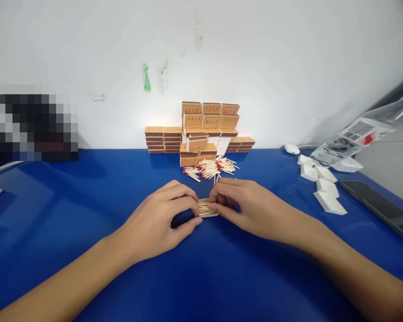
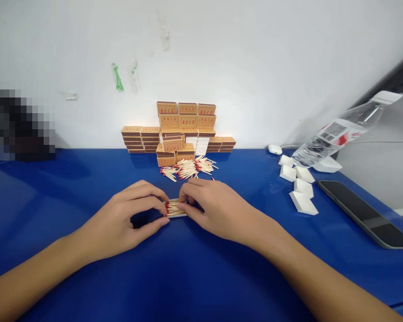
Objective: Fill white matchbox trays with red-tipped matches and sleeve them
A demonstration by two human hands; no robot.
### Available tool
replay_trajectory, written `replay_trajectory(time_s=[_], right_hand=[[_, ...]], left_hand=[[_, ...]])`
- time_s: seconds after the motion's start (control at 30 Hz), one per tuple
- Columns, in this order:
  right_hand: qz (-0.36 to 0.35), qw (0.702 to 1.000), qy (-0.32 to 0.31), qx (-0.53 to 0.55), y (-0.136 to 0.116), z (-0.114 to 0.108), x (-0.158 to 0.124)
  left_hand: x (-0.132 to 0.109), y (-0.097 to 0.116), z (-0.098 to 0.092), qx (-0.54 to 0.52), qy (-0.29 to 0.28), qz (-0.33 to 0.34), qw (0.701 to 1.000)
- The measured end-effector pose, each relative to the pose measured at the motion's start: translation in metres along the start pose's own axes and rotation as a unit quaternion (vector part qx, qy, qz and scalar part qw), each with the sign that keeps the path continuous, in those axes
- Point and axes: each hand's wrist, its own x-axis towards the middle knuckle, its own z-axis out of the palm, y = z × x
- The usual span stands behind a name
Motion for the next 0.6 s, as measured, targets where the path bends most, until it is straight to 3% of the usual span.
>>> replay_trajectory(time_s=[0.6], right_hand=[[-0.010, 0.999, 0.029, -0.034, 0.0020, 0.0051, -0.0003]], left_hand=[[-0.0012, 0.0004, 0.0005, 0.020, -0.017, 0.003, 1.000]])
